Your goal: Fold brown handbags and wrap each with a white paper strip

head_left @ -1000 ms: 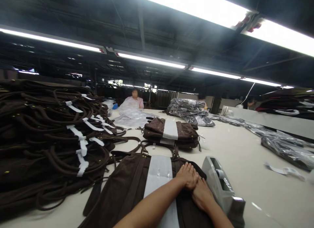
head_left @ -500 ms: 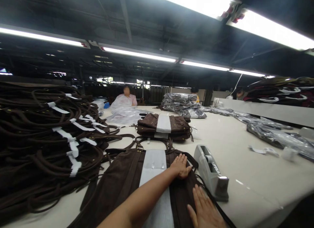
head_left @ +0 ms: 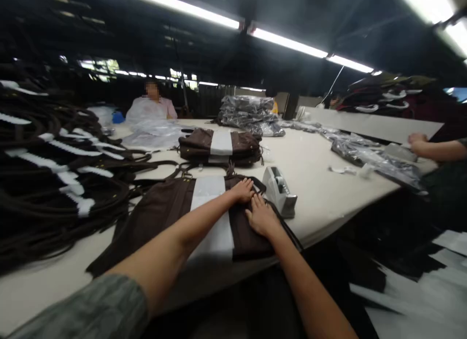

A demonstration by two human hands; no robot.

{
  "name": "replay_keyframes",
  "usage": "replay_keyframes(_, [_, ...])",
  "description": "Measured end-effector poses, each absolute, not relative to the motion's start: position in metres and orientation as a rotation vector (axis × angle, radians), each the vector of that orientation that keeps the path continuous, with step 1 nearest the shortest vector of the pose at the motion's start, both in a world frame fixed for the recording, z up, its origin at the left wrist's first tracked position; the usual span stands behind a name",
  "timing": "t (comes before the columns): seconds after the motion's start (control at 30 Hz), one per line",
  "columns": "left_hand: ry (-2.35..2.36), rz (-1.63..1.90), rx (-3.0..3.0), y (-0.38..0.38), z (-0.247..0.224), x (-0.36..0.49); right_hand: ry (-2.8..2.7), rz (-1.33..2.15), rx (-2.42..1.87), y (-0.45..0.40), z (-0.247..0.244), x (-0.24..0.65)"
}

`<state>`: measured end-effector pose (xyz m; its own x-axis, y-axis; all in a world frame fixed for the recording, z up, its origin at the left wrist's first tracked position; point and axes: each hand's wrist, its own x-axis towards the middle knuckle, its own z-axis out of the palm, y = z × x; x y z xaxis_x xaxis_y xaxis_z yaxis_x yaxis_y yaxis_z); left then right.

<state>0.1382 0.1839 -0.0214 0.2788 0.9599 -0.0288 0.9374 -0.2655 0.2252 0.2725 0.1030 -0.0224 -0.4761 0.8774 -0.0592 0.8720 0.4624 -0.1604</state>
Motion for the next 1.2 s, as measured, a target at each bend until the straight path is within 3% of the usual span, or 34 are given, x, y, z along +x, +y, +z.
replay_keyframes(0.13, [1.686,0.181,2.368,0.182,-0.01,0.132,-2.728,0.276,-1.603,0.078,-0.022,0.293])
replay_keyframes(0.27, [1.631,0.238,2.417,0.163,0.031,0.116,-2.552,0.099,-1.51,0.053,-0.014,0.314])
replay_keyframes(0.43, [1.674,0.364,2.414,0.091,0.096,0.073,-2.367,-0.045,-0.966,0.016,-0.008,0.321])
replay_keyframes(0.53, [1.655,0.406,2.414,0.02,0.111,0.036,-2.382,-0.117,-0.702,-0.004,-0.02,0.323])
replay_keyframes(0.63, [1.676,0.45,2.421,-0.057,0.09,0.001,-2.413,-0.218,-0.654,-0.014,-0.041,0.327])
replay_keyframes(0.83, [1.854,0.034,2.611,-0.151,0.009,-0.033,-2.422,-0.251,-0.824,-0.022,-0.063,0.328])
replay_keyframes(1.03, [2.022,0.152,2.725,-0.151,-0.034,-0.032,-2.412,-0.21,-0.869,-0.012,-0.054,0.322])
replay_keyframes(1.2, [2.002,0.417,2.655,-0.133,-0.039,-0.048,-2.468,-0.178,-0.833,0.008,-0.048,0.317])
